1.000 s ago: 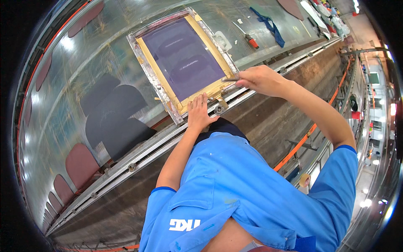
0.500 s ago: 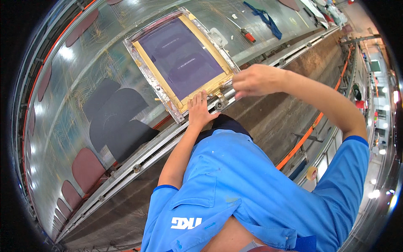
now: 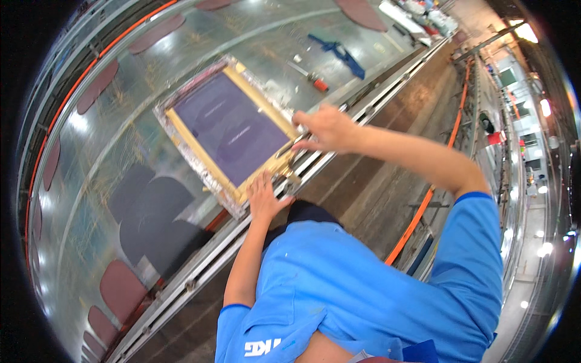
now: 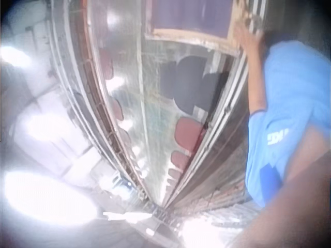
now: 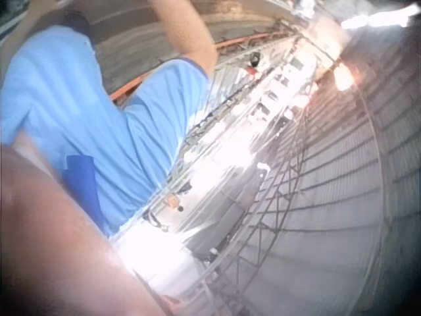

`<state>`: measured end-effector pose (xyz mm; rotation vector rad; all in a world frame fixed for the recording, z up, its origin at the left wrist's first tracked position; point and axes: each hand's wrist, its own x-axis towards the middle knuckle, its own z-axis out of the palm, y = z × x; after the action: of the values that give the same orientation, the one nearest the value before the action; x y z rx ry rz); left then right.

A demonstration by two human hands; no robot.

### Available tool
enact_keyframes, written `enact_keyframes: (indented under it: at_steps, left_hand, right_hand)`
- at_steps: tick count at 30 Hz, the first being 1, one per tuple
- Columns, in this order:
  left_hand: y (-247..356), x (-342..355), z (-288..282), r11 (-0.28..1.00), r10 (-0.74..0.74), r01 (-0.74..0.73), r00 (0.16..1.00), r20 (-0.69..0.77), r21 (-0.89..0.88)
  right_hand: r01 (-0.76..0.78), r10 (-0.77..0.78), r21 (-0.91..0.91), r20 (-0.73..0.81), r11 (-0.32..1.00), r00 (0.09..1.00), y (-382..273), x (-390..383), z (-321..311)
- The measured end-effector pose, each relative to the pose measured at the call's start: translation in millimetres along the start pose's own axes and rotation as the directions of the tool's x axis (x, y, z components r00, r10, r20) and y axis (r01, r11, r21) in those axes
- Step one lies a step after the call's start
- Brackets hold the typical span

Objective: The person uses a screwdriver to loosen a clamp on a wooden frame, then removes a black sheet from the frame. They place the sheet on the table, pick up scissors, and cut the sheet into smaller pieces.

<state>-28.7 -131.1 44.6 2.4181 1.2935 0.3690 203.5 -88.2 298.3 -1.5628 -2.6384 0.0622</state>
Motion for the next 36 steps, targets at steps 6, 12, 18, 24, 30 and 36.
enact_keyframes:
  at_steps: [6,12,18,24,30,36]
  left_hand:
    - [3,2,-6,0.999,0.038,-0.037,0.997,-0.071,0.010]
    - [3,1,-6,0.999,0.037,-0.035,0.997,-0.062,0.023]
    - [3,2,-4,0.999,0.033,-0.032,0.997,-0.065,0.024]
    - [5,2,-3,0.999,0.044,-0.040,0.994,-0.098,0.036]
    - [3,0,-1,0.999,-0.002,0.003,0.999,-0.039,0.038]
    - [3,-1,0,0.999,0.011,-0.009,0.998,-0.057,0.043]
  right_hand:
    - [0.179,-0.168,0.104,-0.109,0.978,0.980,15,-19,2]
    - [0.163,-0.166,-0.033,-0.157,0.986,0.974,15,-20,10]
    - [0.048,-0.061,-0.070,-0.200,0.996,0.978,1,-23,13]
    - [-0.026,0.002,-0.076,-0.293,0.997,0.956,-4,-26,22]
    - [-0.091,0.082,-0.055,-0.138,0.994,0.987,-9,-21,14]
    - [0.085,-0.082,0.068,-0.050,0.994,0.995,-5,-26,-9]
